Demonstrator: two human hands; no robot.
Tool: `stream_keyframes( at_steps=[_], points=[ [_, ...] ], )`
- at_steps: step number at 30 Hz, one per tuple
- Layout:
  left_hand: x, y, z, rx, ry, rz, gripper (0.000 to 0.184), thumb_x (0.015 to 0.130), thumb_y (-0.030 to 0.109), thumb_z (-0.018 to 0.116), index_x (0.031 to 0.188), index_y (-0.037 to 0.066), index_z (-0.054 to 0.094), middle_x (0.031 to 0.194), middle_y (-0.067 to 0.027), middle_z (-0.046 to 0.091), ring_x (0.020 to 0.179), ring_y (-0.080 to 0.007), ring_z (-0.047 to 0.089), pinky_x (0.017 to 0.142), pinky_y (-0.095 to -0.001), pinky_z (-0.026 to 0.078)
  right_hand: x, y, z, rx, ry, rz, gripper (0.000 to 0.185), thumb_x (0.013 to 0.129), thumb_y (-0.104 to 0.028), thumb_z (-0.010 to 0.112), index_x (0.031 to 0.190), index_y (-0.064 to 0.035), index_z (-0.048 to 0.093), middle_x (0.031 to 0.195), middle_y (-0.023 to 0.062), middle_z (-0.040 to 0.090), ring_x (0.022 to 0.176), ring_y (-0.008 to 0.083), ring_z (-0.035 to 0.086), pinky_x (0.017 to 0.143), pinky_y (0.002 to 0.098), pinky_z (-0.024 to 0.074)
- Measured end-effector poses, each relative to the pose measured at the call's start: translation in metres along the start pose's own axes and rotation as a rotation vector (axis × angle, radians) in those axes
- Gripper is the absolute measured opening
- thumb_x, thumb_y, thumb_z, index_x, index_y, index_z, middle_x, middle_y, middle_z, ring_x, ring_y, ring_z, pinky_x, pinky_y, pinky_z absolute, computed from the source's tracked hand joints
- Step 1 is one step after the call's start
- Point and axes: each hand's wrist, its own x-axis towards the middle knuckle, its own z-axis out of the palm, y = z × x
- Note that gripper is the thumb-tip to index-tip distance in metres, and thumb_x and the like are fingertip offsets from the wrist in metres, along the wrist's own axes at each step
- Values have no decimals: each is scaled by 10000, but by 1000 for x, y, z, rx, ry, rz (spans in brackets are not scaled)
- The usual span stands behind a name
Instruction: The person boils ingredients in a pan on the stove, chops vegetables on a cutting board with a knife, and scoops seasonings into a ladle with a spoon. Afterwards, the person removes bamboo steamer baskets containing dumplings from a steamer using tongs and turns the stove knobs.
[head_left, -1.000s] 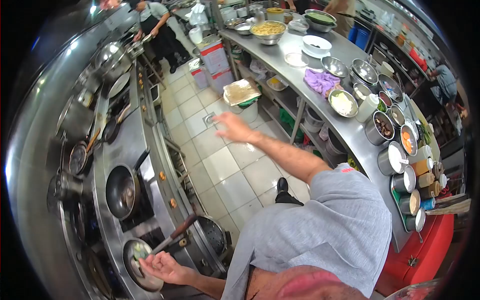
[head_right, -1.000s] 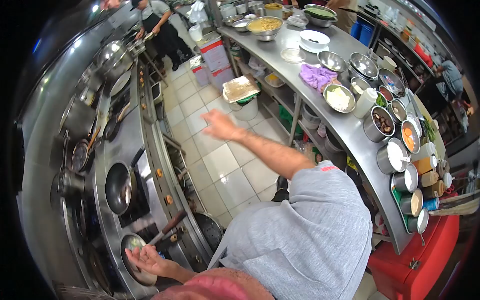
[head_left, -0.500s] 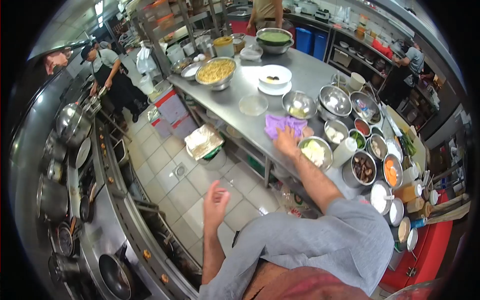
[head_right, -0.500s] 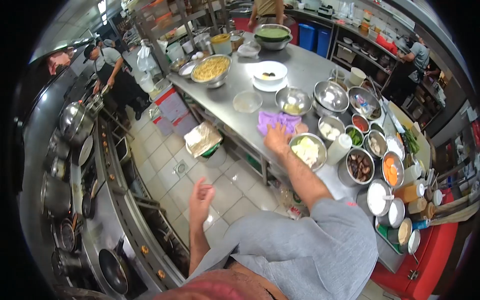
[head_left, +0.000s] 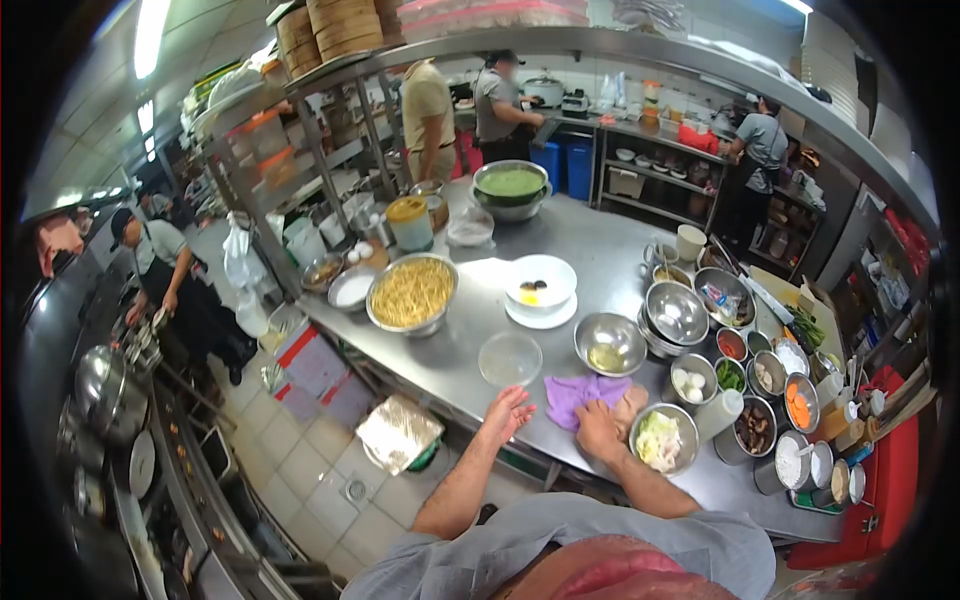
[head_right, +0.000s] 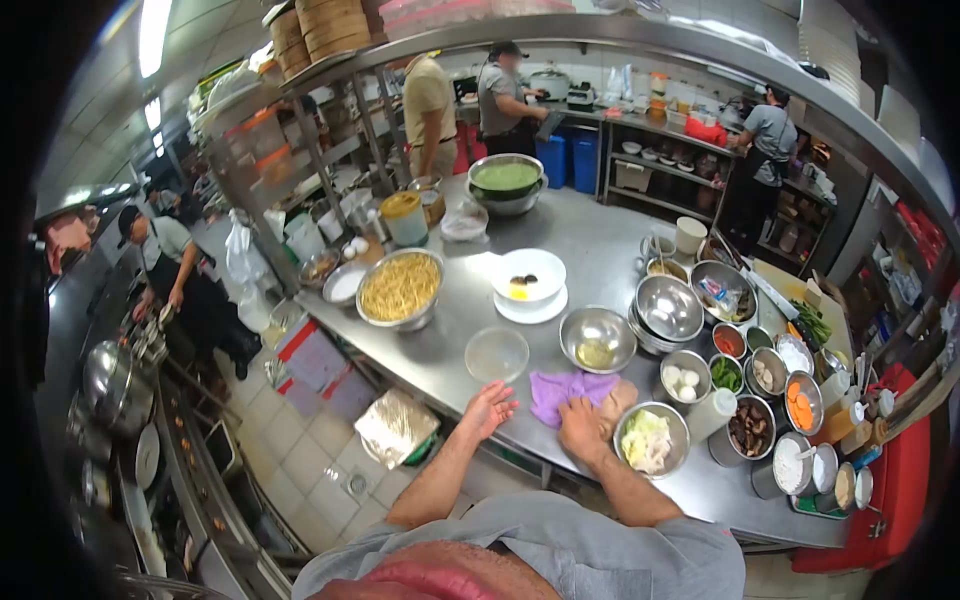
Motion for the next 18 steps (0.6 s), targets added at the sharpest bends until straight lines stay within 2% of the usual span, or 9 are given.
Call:
stream_keyframes(
  at_steps=[3, 5, 6, 8, 10, 11, 13, 16, 18],
  points=[
    [30, 30, -14, -38, -16, -10, 529, 832, 227, 628, 1252, 107, 329, 1243, -120, 434, 883, -252, 588, 652, -337, 480, 11, -15, 33, 144, 61, 23, 236, 694, -37, 544, 912, -70, 629, 900, 144, 560, 905, 330, 493, 795, 429, 404],
    [44, 39, -23, 465, 79, 251, 622, 788, 209, 661, 1307, 91, 339, 1239, -116, 440, 958, -254, 561, 738, -356, 478, 29, -32, 32, 294, 67, 43, 198, 735, -86, 584, 925, -49, 629, 918, 143, 587, 894, 331, 523, 792, 412, 425],
    [43, 38, -26, 461, 63, 254, 622, 788, 209, 661, 1307, 91, 339, 1239, -116, 440, 958, -254, 561, 738, -356, 478, 41, -35, 32, 433, 7, 46, 208, 748, -108, 593, 941, -39, 624, 918, 150, 598, 885, 323, 546, 781, 398, 442],
    [21, 39, -28, 1155, -172, 554, 621, 750, 190, 675, 1293, 79, 395, 1227, -130, 465, 1012, -280, 534, 841, -380, 448, 61, -38, 29, 576, -47, 52, 222, 760, -130, 603, 958, -30, 619, 918, 157, 610, 877, 314, 569, 769, 383, 458],
    [0, 32, -15, 1343, -307, 781, 542, 756, 242, 659, 1235, 68, 476, 1189, -148, 495, 1051, -307, 506, 922, -387, 399, 79, -43, 11, 730, -291, 37, 237, 779, -164, 611, 968, -21, 613, 879, 161, 633, 808, 297, 610, 738, 362, 481],
    [1, 26, -14, 1341, -308, 784, 542, 756, 242, 659, 1235, 68, 476, 1189, -148, 495, 1051, -307, 506, 922, -387, 399, 93, -42, -4, 727, -291, 37, 237, 779, -164, 611, 968, -21, 613, 879, 161, 633, 808, 297, 610, 738, 362, 481],
    [3, 17, -12, 1615, -575, 745, 482, 781, 299, 625, 1189, 67, 519, 1159, -150, 513, 1062, -328, 491, 948, -403, 375, 127, -46, -60, 127, -405, -63, 245, 784, -163, 600, 997, -43, 615, 836, 155, 644, 758, 298, 620, 720, 358, 491],
    [-3, 56, 15, 1516, -587, 718, 424, 798, 308, 611, 1131, 51, 560, 1108, -162, 548, 1032, -320, 518, 907, -405, 405, 174, -80, -196, 244, 26, -5, 218, 816, -134, 572, 1009, -40, 608, 872, 169, 624, 829, 343, 599, 740, 392, 485],
    [5, 99, 33, 1456, -475, 826, 374, 797, 264, 627, 1090, 37, 580, 1071, -177, 570, 1006, -322, 538, 872, -405, 430, 215, -72, -254, 84, 481, -354, 122, 782, -64, 596, 903, -49, 602, 797, 143, 592, 786, 315, 591, 725, 376, 480]
  ],
)
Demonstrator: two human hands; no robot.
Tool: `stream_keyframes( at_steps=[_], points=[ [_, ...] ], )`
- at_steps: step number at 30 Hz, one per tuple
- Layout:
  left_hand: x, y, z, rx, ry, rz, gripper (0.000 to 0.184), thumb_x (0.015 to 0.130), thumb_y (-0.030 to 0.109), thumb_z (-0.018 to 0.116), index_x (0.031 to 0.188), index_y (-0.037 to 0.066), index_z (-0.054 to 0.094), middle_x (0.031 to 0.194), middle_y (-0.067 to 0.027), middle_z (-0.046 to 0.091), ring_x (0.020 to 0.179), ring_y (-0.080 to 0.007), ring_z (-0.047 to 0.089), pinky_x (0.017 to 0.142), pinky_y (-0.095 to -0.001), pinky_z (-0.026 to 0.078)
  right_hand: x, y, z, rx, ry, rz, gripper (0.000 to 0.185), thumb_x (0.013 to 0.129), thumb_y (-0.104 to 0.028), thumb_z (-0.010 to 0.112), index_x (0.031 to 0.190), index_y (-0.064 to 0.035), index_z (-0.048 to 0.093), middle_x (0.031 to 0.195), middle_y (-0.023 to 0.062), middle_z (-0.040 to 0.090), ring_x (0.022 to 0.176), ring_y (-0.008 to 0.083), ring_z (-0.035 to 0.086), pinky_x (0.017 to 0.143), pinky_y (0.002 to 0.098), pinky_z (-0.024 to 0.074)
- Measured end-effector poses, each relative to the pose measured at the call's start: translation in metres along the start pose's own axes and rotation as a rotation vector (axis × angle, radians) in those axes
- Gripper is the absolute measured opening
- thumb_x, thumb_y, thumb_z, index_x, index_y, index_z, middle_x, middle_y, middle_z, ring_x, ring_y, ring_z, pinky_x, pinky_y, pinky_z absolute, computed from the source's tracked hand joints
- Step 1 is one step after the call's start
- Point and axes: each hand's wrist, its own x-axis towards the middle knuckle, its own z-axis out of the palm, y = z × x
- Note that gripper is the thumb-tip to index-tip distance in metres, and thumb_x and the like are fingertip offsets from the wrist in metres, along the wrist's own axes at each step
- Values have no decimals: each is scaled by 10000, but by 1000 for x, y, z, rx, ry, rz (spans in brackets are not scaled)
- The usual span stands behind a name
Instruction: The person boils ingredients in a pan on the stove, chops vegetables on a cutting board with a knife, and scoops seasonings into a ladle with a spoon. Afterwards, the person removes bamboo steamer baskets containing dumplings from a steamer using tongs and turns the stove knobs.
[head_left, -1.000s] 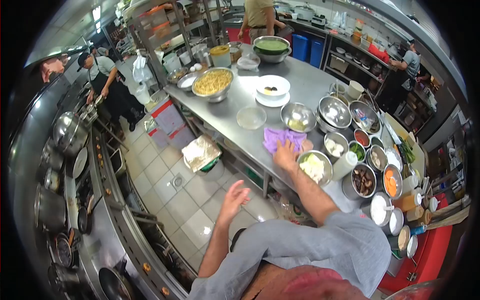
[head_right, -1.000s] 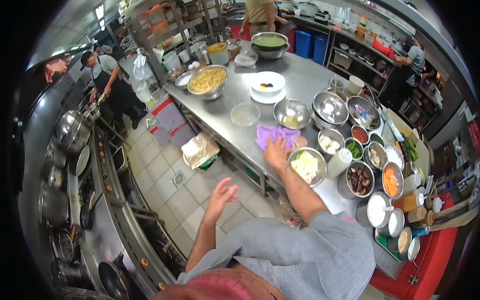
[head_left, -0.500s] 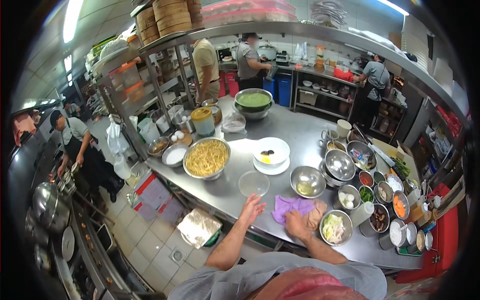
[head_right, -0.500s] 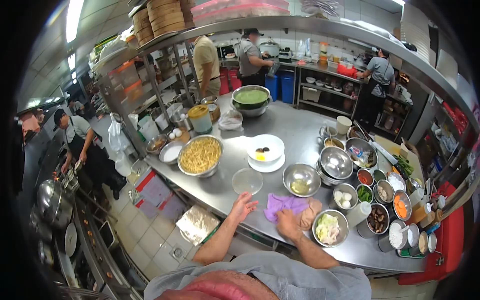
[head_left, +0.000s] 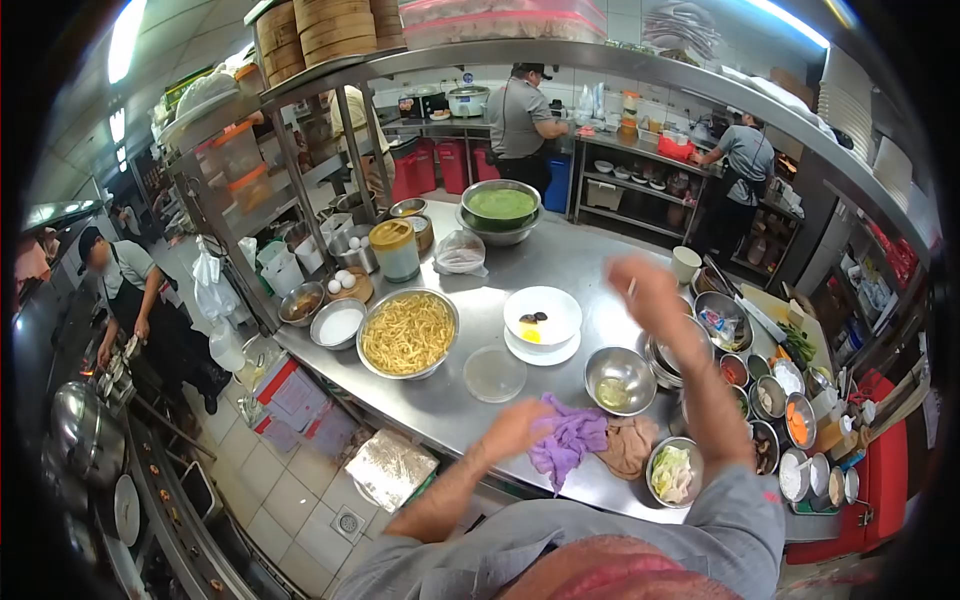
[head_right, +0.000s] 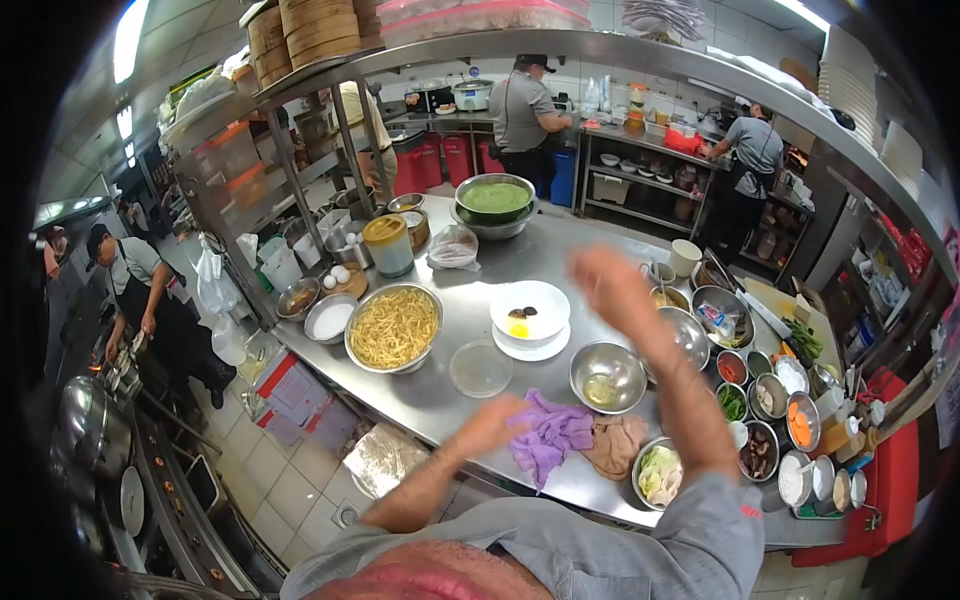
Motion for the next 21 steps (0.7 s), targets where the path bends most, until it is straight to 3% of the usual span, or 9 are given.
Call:
stream_keyframes(
  at_steps=[1, 2, 5, 9, 13, 19, 21],
  points=[
    [19, 2, -26, 92, 67, 29, 344, 801, 250, 626, 1068, 36, 591, 1057, -178, 577, 996, -320, 544, 862, -404, 439, 38, -7, -29, -61, 72, -61, 105, 768, -51, 604, 871, -57, 589, 787, 121, 586, 714, 299, 582, 671, 371, 481],
    [37, 11, -54, 145, 128, 37, 323, 801, 239, 627, 1052, 37, 597, 1046, -171, 585, 998, -314, 546, 865, -399, 439, 74, -8, -49, -100, 254, -359, 116, 762, -34, 602, 874, -58, 583, 747, 106, 565, 672, 291, 569, 620, 373, 476],
    [87, 36, -127, 284, 343, 159, 280, 801, 215, 629, 1013, 34, 606, 999, -147, 598, 963, -300, 556, 849, -394, 441, 161, -5, -87, -278, 422, -499, 138, 811, -44, 579, 945, -36, 607, 824, 113, 589, 709, 288, 583, 619, 339, 466],
    [137, 83, -197, 420, 415, 287, 274, 784, 206, 641, 997, 37, 607, 949, -130, 594, 916, -302, 553, 798, -386, 437, 253, 9, -104, -481, 405, -457, 213, 863, -162, 524, 1017, -41, 609, 938, 127, 600, 849, 332, 578, 726, 388, 460],
    [165, 114, -235, 604, 462, 421, 280, 783, 216, 638, 1015, 62, 606, 966, -104, 580, 889, -280, 554, 760, -370, 432, 310, 53, -93, -553, 370, -468, 221, 863, -158, 514, 1020, -36, 609, 941, 131, 598, 873, 326, 579, 765, 404, 455],
    [184, 127, -267, 697, 407, 413, 281, 812, 249, 612, 1032, 75, 601, 965, -84, 571, 862, -257, 560, 740, -367, 438, 341, 75, -92, -682, 121, -449, 205, 860, -133, 507, 994, -26, 618, 958, 145, 599, 897, 323, 582, 780, 396, 469],
    [192, 125, -275, 735, 411, 433, 279, 815, 250, 607, 1033, 75, 601, 964, -87, 572, 851, -256, 564, 737, -366, 442, 351, 81, -96, -770, 27, -517, 233, 856, -130, 514, 1060, -41, 583, 1005, 144, 603, 898, 315, 590, 776, 380, 480]
  ],
)
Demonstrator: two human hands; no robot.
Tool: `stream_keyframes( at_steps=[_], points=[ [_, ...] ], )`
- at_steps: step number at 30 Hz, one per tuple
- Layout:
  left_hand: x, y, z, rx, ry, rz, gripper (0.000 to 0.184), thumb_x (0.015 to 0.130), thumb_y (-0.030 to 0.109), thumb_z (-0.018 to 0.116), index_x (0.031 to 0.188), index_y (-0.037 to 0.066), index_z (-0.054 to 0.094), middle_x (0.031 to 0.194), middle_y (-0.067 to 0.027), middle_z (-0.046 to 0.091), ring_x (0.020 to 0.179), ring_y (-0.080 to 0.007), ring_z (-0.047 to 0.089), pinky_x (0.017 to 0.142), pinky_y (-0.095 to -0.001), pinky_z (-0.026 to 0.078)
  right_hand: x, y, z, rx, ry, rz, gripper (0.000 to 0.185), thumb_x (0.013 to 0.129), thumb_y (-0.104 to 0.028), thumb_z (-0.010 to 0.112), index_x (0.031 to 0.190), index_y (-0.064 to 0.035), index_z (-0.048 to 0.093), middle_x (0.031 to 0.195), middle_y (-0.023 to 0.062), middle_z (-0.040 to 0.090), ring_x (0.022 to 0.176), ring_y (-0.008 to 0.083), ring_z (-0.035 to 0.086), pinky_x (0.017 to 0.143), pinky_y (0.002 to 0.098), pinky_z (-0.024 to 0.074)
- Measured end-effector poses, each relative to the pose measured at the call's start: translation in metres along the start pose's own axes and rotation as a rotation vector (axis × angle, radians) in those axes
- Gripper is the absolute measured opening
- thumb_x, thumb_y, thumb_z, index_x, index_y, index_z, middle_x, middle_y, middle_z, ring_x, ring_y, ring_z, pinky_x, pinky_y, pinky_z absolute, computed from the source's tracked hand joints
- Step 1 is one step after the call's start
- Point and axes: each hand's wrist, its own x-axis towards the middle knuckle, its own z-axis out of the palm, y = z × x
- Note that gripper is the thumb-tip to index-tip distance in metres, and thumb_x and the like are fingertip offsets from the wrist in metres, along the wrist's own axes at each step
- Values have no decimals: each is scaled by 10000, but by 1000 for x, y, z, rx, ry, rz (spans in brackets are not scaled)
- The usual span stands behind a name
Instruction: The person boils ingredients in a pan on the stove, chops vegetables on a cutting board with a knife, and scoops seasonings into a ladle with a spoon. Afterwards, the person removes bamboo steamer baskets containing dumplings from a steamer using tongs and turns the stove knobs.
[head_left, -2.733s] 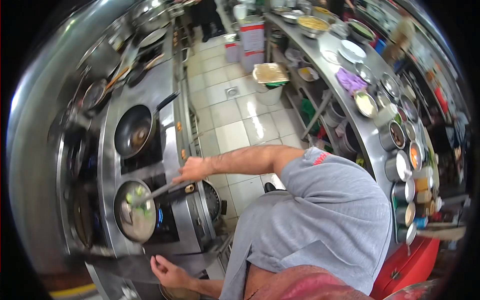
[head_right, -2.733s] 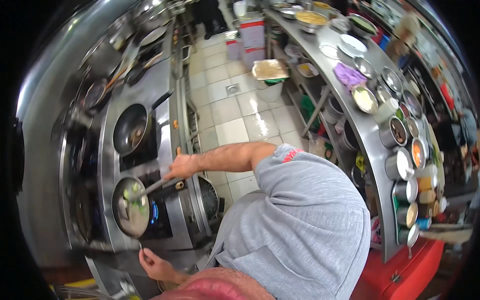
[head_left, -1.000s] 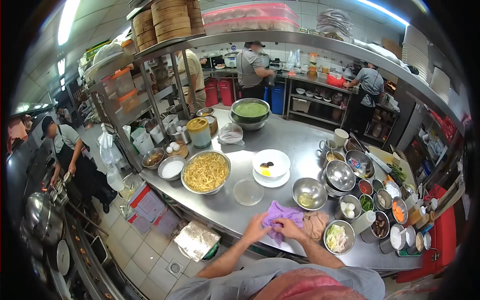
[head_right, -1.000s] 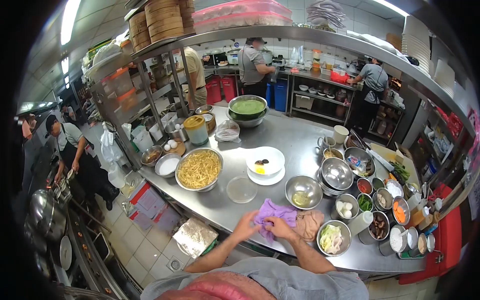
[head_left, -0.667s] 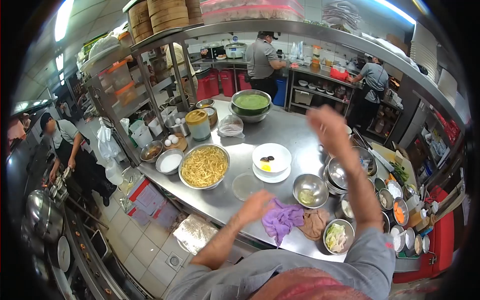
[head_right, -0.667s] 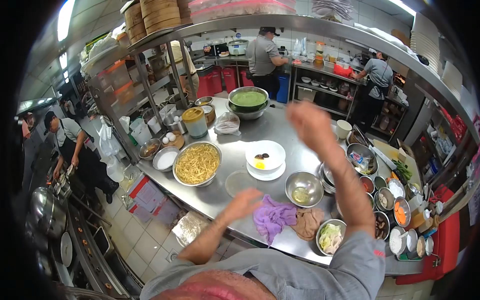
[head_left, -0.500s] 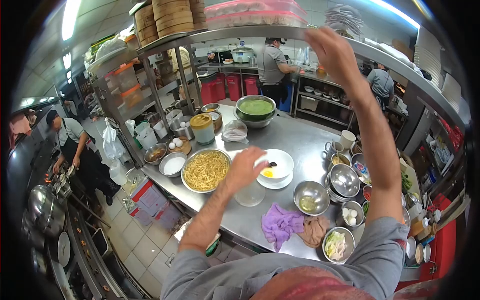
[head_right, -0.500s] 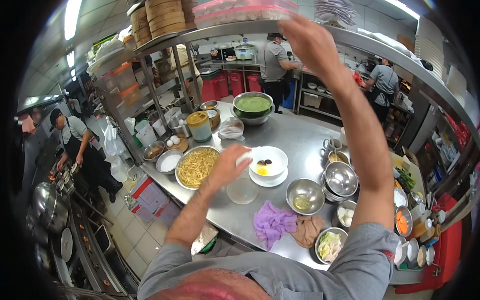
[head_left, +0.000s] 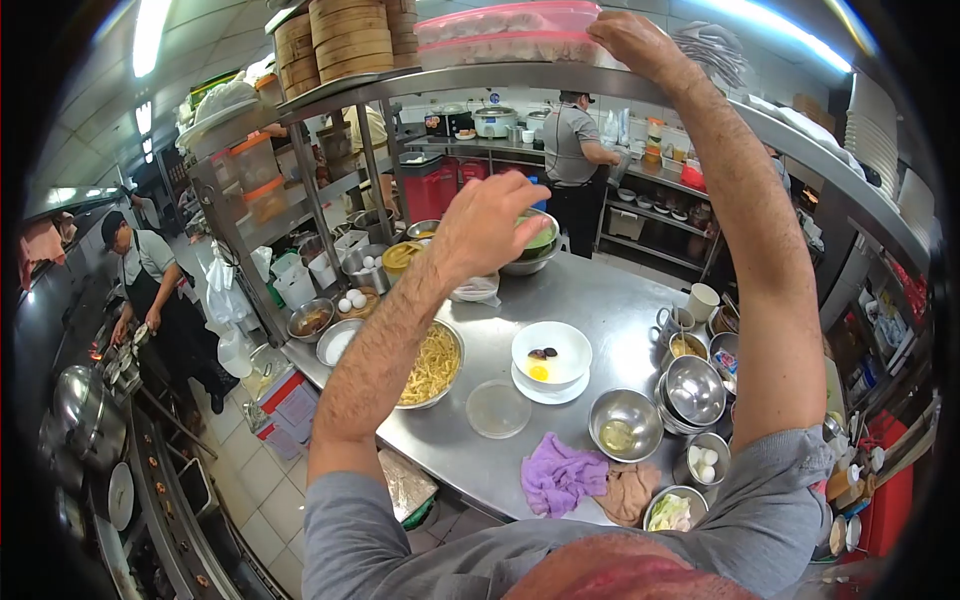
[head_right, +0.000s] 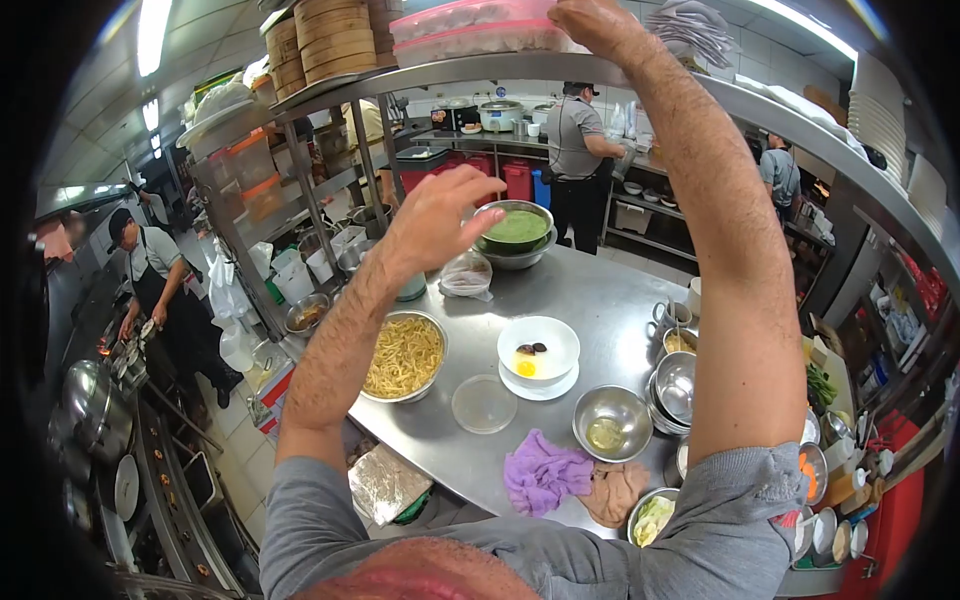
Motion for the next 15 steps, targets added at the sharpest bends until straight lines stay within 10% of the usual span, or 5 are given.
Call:
stream_keyframes(
  at_steps=[1, 15],
  points=[
    [5, -2, -3, -12, -20, -26, 288, 811, 247, 609, 1032, 62, 599, 966, -99, 576, 871, -262, 571, 754, -369, 452, -9, -11, -7, -7, 223, -130, 103, 791, -68, 507, 709, -45, 565, 700, 133, 578, 622, 282, 599, 510, 379, 479],
    [161, -71, 0, 78, 527, 61, 385, 750, 323, 637, 1064, 100, 619, 1064, -175, 563, 1039, -328, 516, 895, -393, 415, 10, -16, -1, -57, 477, -56, 161, 721, -65, 541, 877, -52, 502, 798, 130, 582, 760, 303, 602, 643, 386, 496]
  ],
)
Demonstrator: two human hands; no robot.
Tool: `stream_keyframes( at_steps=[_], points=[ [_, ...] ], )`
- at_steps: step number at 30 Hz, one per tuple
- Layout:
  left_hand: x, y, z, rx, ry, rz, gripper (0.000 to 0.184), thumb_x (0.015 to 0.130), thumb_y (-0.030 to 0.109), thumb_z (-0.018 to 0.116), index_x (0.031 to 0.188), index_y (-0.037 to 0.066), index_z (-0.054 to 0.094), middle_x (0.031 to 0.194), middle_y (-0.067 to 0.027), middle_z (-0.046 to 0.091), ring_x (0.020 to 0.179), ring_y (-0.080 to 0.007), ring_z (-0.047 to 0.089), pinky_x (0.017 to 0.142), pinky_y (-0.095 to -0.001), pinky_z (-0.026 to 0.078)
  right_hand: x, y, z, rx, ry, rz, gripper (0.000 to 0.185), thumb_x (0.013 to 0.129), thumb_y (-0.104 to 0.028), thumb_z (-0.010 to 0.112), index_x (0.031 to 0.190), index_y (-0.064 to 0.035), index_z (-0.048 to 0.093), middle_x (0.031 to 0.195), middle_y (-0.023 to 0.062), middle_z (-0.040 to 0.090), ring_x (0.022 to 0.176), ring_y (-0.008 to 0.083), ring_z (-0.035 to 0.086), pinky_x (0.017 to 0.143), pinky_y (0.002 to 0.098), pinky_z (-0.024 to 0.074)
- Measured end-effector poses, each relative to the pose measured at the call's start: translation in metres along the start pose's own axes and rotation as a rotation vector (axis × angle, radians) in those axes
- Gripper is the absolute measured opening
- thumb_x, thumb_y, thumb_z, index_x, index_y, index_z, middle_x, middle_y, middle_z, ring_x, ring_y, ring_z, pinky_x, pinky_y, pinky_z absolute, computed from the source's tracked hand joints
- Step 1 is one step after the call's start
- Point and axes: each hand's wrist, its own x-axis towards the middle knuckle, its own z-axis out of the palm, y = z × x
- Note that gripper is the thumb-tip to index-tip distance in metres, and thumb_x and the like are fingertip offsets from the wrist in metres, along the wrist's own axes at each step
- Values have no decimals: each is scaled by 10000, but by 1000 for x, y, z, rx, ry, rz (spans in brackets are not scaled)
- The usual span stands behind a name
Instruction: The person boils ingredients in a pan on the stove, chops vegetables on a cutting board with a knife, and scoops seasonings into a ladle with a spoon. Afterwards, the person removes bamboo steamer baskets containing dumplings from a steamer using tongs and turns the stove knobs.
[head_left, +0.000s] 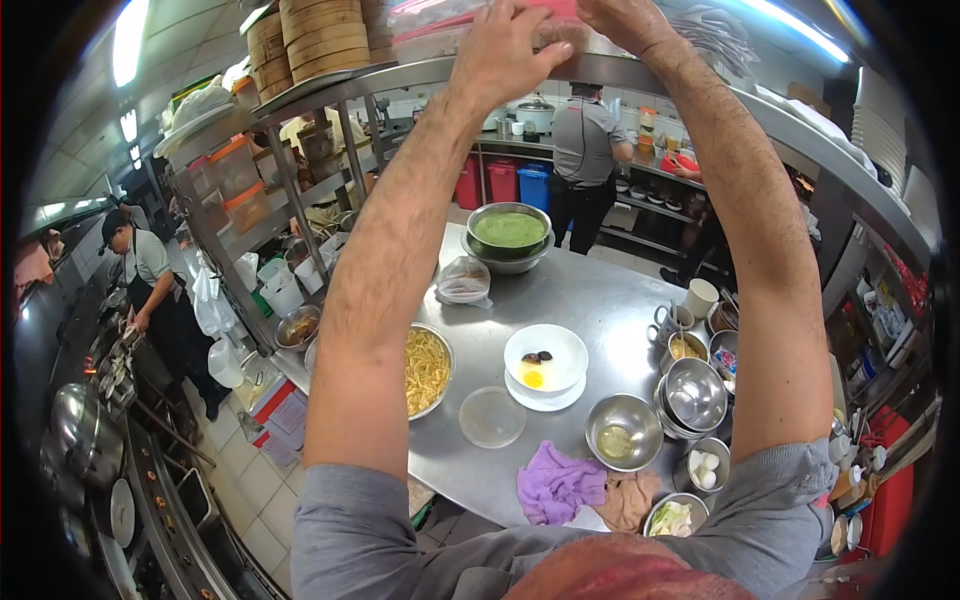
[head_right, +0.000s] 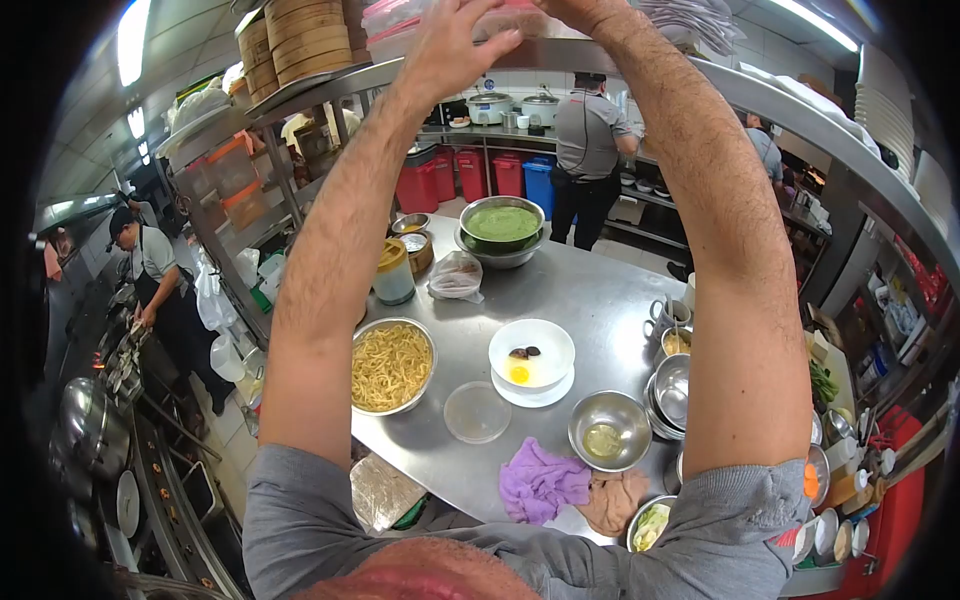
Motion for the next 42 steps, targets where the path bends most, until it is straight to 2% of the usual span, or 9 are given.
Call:
stream_keyframes(
  at_steps=[2, 6, 16, 19, 20, 25, 30, 33, 42],
  points=[
    [22, 9, -6, 191, -329, -166, 640, 758, 552, 551, 1233, 123, 529, 1390, -202, 313, 1260, -411, 278, 1003, -454, 305, -1, 1, 2, -11, 32, 2, 163, 720, -66, 540, 876, -49, 497, 805, 132, 582, 762, 304, 601, 646, 386, 495],
    [39, 11, -3, 40, -418, -247, 752, 719, 655, 514, 1128, 27, 584, 1228, -282, 451, 1162, -406, 398, 990, -444, 313, -1, 5, 6, 33, 44, 20, 178, 718, -61, 534, 891, -43, 493, 815, 145, 586, 771, 309, 601, 650, 394, 495],
    [48, 9, 5, 251, -446, -273, 726, 732, 658, 514, 1118, 50, 601, 1256, -266, 432, 1181, -392, 383, 988, -446, 312, 0, 12, 11, 72, 15, 49, 209, 727, -67, 541, 930, -40, 497, 809, 165, 587, 767, 342, 593, 640, 412, 485],
    [48, 21, -5, 204, -436, -381, 612, 714, 596, 575, 1033, 76, 630, 1021, -225, 595, 995, -339, 554, 886, -436, 417, -6, 12, 12, 120, 251, -84, 270, 726, -72, 567, 986, -42, 504, 789, 166, 582, 730, 357, 584, 634, 418, 478],
    [45, 11, 4, 127, -290, -200, 540, 702, 553, 606, 982, 92, 643, 935, -188, 630, 908, -327, 597, 844, -408, 451, -4, 9, 7, 182, 154, -12, 297, 722, -73, 579, 1008, -42, 504, 790, 166, 582, 729, 361, 581, 634, 420, 473],
    [35, 20, -6, 272, -456, -316, 573, 756, 514, 577, 1083, 43, 597, 1244, -220, 457, 1196, -351, 389, 999, -533, 270, -2, -1, -3, 410, -30, 281, 238, 732, -76, 575, 966, -37, 549, 797, 169, 591, 777, 369, 575, 664, 434, 460],
    [24, 27, -26, 378, -395, -142, 697, 741, 529, 612, 1250, 70, 488, 1347, -198, 366, 1226, -384, 351, 1032, -536, 232, -14, 33, 35, 226, 24, 133, 329, 848, -126, 521, 1172, -82, 492, 1073, 139, 596, 913, 312, 597, 776, 366, 484],
    [28, 18, -20, 414, -405, -146, 466, 738, 415, 629, 1104, 128, 611, 1135, -189, 541, 1135, -332, 457, 970, -396, 359, -4, 22, 28, 248, 6, 125, 363, 845, -124, 522, 1203, -100, 466, 1087, 148, 590, 956, 317, 589, 792, 368, 476],
    [61, 17, 10, 148, -688, -610, 684, 715, 548, 619, 1230, 110, 521, 1230, -132, 531, 1130, -284, 512, 947, -404, 407, -6, 20, 26, 305, -39, 247, 366, 806, -85, 494, 1171, -110, 469, 1072, 136, 590, 949, 328, 574, 790, 390, 472]
  ],
)
